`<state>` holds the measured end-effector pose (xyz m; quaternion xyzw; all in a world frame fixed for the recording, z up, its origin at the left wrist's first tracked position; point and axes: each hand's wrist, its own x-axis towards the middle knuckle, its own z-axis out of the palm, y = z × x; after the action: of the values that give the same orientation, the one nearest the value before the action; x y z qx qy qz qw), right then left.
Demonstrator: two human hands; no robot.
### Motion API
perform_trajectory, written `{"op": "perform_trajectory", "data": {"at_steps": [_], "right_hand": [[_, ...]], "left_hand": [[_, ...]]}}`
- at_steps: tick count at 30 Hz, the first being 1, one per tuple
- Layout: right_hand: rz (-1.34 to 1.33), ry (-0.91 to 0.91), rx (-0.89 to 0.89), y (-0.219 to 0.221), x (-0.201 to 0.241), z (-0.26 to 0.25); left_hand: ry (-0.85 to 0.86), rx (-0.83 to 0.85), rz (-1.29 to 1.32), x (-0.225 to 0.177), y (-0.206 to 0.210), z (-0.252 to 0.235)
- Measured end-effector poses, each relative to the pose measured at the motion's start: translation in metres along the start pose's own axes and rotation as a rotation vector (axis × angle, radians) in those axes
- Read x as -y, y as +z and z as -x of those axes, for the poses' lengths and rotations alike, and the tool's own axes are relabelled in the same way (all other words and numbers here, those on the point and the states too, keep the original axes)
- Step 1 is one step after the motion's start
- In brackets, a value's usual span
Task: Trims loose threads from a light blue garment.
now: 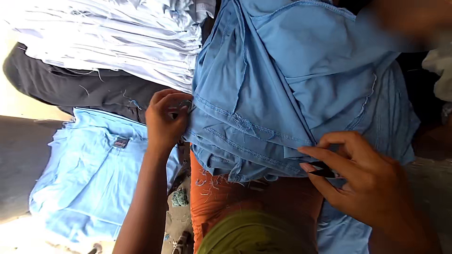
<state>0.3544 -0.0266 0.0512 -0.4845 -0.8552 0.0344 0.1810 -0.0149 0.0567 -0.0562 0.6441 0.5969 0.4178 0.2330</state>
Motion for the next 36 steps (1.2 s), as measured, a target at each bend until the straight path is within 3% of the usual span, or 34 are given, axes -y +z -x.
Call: {"op": "perform_trajectory", "data": {"at_steps": [2, 4, 7, 9, 15, 21, 26, 28, 31, 36], "right_hand": [[-0.16, 0.026, -0.093, -0.014, 0.011, -0.007], [-0.45, 0.012, -0.118, -0.017, 0.02, -0.022], [-0.798, 0.016, -0.072, 0.004, 0.025, -0.057], [-0.8, 0.083, -0.03, 0.025, 0.022, -0.071], [-0.188, 0.178, -0.05, 0.043, 0.015, -0.038], [-0.091, 0.149, -0.107, 0.05, 0.006, -0.031], [-0.07, 0.151, -0.091, 0.049, 0.008, -0.032], [-0.117, 0.177, -0.068, 0.039, 0.013, -0.035], [-0.215, 0.139, -0.15, 0.03, 0.026, -0.048], [-0.413, 0.07, -0.143, 0.06, 0.03, -0.074]], "left_hand": [[0.167, -0.067, -0.081, -0.029, -0.014, 0.007], [0.363, 0.006, -0.036, -0.07, -0.012, 0.016], [0.583, 0.164, -0.117, -0.11, 0.03, 0.026], [0.65, 0.201, -0.166, -0.112, 0.053, 0.029], [0.543, 0.142, -0.046, -0.103, 0.06, 0.034], [0.303, 0.176, 0.171, -0.092, 0.028, 0.014], [0.063, 0.004, -0.203, -0.067, -0.021, 0.007], [0.152, -0.037, -0.218, -0.081, -0.018, 0.015], [0.358, 0.063, -0.142, -0.11, 0.006, 0.027], [0.456, 0.127, -0.152, -0.103, 0.036, 0.03]]}}
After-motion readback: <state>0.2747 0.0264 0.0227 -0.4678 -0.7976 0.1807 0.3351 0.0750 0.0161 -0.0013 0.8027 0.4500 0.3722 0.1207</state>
